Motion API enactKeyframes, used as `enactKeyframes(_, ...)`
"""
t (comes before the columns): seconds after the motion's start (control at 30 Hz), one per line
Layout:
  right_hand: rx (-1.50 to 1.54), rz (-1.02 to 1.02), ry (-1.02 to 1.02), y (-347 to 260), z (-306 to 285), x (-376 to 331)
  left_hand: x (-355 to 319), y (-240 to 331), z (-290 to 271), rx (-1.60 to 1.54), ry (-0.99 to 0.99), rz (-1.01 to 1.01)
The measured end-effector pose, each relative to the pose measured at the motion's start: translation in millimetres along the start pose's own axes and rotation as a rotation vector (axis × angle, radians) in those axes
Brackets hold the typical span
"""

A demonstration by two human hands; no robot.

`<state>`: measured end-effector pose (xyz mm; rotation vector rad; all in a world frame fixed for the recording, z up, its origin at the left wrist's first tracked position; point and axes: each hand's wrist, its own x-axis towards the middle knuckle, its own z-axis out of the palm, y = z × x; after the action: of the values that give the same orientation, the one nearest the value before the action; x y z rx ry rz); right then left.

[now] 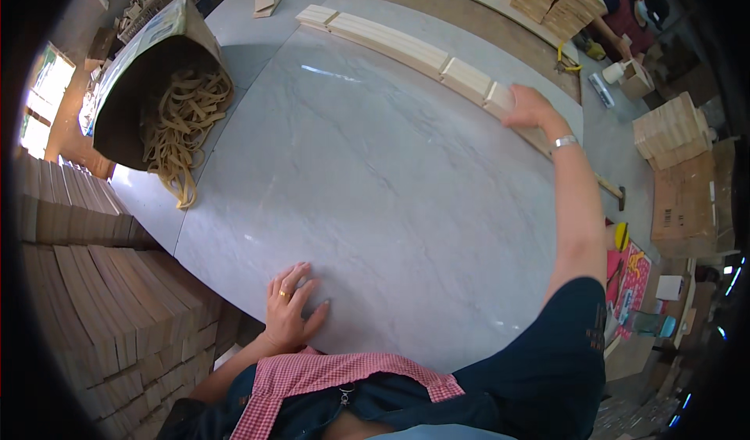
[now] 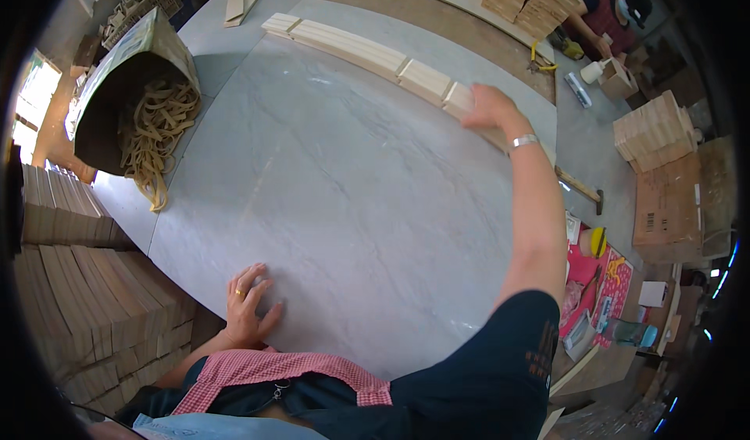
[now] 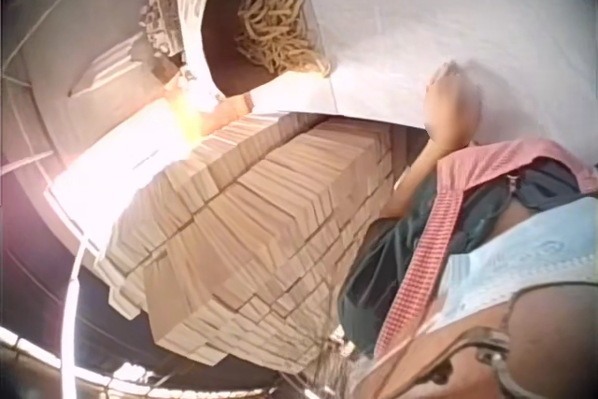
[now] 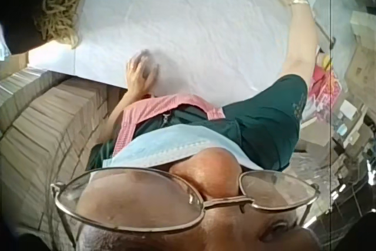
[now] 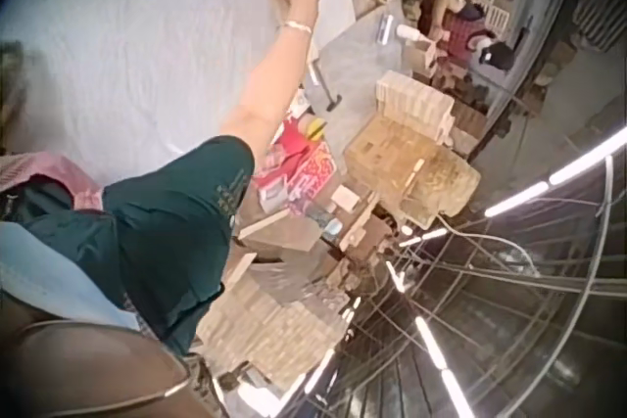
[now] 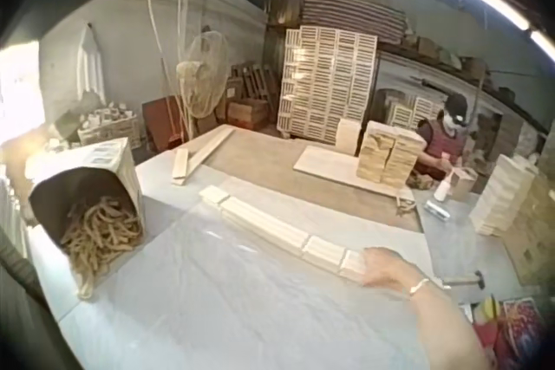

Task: Assembling wooden boxes using glue and a pneumatic nail gun.

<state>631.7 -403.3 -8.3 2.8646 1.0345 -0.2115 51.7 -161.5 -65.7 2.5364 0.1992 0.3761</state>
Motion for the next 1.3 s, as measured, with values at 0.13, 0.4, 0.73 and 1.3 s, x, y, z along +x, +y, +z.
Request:
enactKeyframes(0.13,0.097,0.053,-0.003,-96,-35,-136,53,5,-1,-0.551,0.035,-0.160)
enactKeyframes(0.4,0.167,0.063,0.066,-193,-43,-400,166,29,14,-1.714,-0.083,-0.790)
enactKeyframes(0.73,0.103,-0.055,0.178,-209,6,-432,30,1,-48,-1.516,-0.251,-0.847)
enactKeyframes(1.3,0.009,0.121,-0.037,-172,55,-418,94,-97,-101,0.557,-0.455,0.202)
